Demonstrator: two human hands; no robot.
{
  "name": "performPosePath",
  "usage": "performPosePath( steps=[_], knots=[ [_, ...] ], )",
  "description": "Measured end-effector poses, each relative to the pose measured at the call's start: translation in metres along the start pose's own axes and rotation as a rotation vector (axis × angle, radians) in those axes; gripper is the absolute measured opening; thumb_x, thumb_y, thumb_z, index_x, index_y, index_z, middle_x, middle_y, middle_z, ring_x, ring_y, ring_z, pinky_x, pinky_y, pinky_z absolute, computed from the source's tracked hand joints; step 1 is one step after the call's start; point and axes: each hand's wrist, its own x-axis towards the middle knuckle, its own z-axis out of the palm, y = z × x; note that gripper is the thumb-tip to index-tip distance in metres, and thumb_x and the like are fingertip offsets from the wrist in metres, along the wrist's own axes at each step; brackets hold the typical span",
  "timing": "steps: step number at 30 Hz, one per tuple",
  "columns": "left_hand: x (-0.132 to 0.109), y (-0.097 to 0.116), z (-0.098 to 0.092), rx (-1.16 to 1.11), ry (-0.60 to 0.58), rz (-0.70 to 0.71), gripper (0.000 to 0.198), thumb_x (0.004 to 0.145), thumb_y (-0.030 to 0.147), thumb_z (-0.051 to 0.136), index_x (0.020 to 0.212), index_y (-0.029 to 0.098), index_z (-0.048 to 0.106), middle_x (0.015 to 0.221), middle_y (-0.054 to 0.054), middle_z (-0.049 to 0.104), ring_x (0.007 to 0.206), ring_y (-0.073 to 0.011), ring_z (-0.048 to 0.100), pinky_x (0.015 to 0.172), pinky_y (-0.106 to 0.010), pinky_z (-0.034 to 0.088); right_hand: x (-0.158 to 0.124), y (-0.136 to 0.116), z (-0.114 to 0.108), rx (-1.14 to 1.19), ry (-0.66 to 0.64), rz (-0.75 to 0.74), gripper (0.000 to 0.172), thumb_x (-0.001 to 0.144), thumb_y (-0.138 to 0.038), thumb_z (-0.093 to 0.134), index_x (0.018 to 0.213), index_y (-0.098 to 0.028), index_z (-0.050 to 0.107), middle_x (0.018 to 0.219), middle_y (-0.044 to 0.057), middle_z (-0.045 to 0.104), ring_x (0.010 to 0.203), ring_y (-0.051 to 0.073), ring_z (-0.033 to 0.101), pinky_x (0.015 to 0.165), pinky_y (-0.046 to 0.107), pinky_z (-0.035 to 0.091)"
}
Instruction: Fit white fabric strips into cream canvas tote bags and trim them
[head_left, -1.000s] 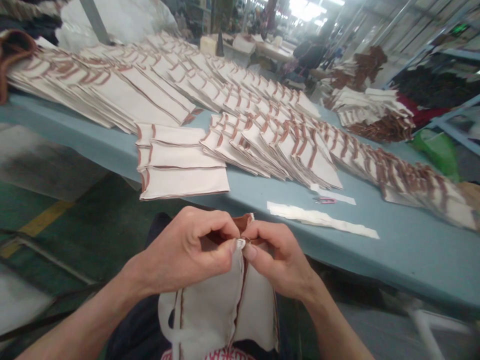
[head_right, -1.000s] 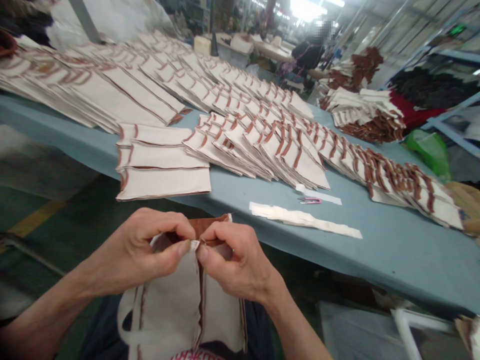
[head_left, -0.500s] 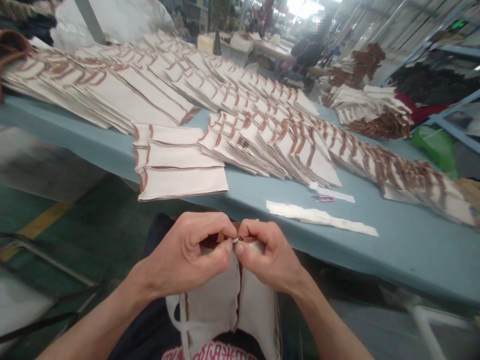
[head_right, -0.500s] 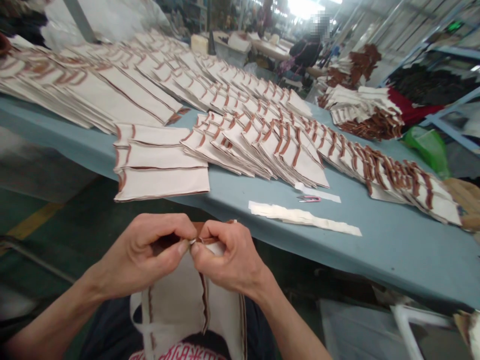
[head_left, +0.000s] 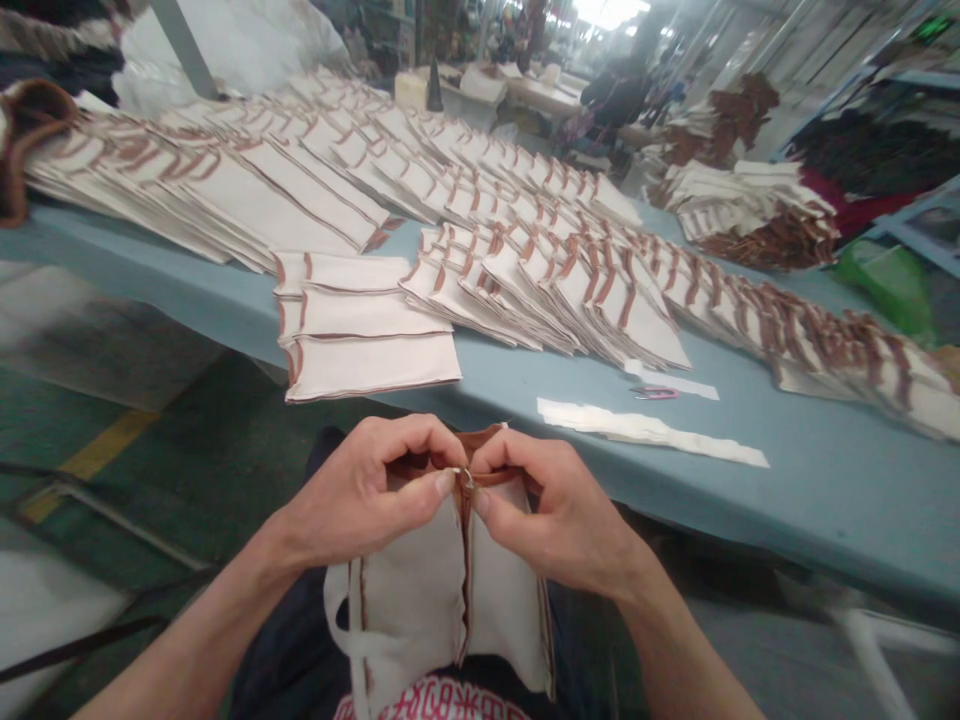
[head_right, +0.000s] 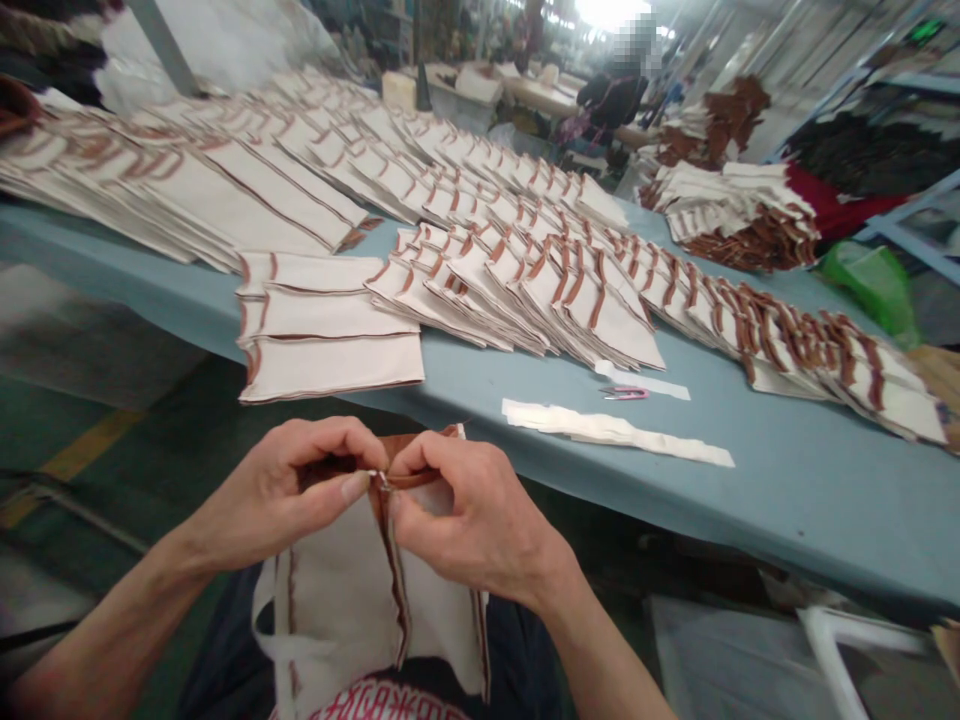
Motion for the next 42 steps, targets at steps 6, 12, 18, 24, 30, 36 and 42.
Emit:
performPosePath(
  steps=[6, 12, 18, 24, 30, 36, 42],
  knots=[
    [-0.001, 0.007, -0.007, 0.141, -0.053, 0.044, 0.017, 0.088, 0.017, 0.058, 0.080, 0.015, 0.073, 0.072, 0.001, 0.071, 0.063, -0.0105, 0.061, 0.057, -0.016, 0.046, -0.003, -0.008, 0.003, -0.113, 0.047, -0.027, 0.010, 0.084, -0.015, 0.059, 0.075, -0.020, 0.060, 0.069, -0.003, 0.063, 0.060, 0.012, 0.051, 0.062, 0.024, 0.040],
    [-0.005, 0.007, -0.011, 0.308, -0.050, 0.198, 0.018, 0.095, 0.015, 0.056, 0.088, 0.017, 0.072, 0.081, 0.000, 0.073, 0.072, -0.0118, 0.065, 0.067, -0.019, 0.048, -0.006, -0.016, 0.003, -0.171, 0.054, 0.001, 0.009, 0.084, -0.013, 0.059, 0.079, -0.020, 0.059, 0.071, -0.002, 0.065, 0.062, 0.012, 0.056, 0.062, 0.024, 0.041],
    [-0.006, 0.000, -0.014, 0.285, -0.127, 0.328, 0.017, 0.102, 0.012, 0.055, 0.101, 0.019, 0.070, 0.090, 0.000, 0.071, 0.086, -0.0129, 0.065, 0.083, -0.021, 0.048, -0.011, -0.021, 0.001, -0.123, 0.050, 0.040, 0.013, 0.083, -0.009, 0.058, 0.083, -0.021, 0.057, 0.076, -0.003, 0.066, 0.067, 0.012, 0.060, 0.065, 0.023, 0.043],
    [-0.006, 0.003, -0.012, 0.357, -0.133, 0.372, 0.014, 0.103, 0.011, 0.054, 0.102, 0.018, 0.067, 0.093, -0.002, 0.068, 0.090, -0.0152, 0.062, 0.086, -0.025, 0.046, -0.012, -0.023, 0.002, -0.209, 0.054, 0.010, 0.012, 0.085, -0.009, 0.057, 0.086, -0.021, 0.056, 0.076, -0.003, 0.064, 0.068, 0.013, 0.060, 0.065, 0.025, 0.044],
    [-0.013, -0.003, -0.008, 0.308, -0.135, 0.356, 0.014, 0.103, 0.010, 0.055, 0.104, 0.020, 0.064, 0.096, 0.001, 0.068, 0.092, -0.0139, 0.062, 0.090, -0.025, 0.045, -0.016, -0.020, -0.003, -0.271, 0.040, -0.095, 0.014, 0.089, -0.006, 0.060, 0.086, -0.020, 0.059, 0.078, -0.001, 0.067, 0.070, 0.014, 0.062, 0.065, 0.024, 0.046],
    [-0.020, -0.008, -0.006, 0.236, -0.143, 0.320, 0.016, 0.104, 0.011, 0.053, 0.099, 0.022, 0.063, 0.092, 0.003, 0.066, 0.090, -0.0132, 0.059, 0.088, -0.023, 0.045, -0.019, -0.012, -0.006, -0.323, 0.020, -0.297, 0.009, 0.098, -0.010, 0.064, 0.094, -0.018, 0.066, 0.086, 0.003, 0.074, 0.078, 0.015, 0.067, 0.074, 0.025, 0.050],
    [-0.023, -0.007, -0.002, 0.231, -0.112, 0.246, 0.017, 0.104, 0.014, 0.051, 0.095, 0.021, 0.064, 0.088, 0.003, 0.066, 0.085, -0.0134, 0.059, 0.082, -0.023, 0.045, -0.018, -0.008, -0.005, -0.336, 0.033, -0.346, 0.010, 0.098, -0.009, 0.066, 0.092, -0.017, 0.067, 0.091, 0.005, 0.079, 0.084, 0.018, 0.072, 0.083, 0.028, 0.054]
  ],
)
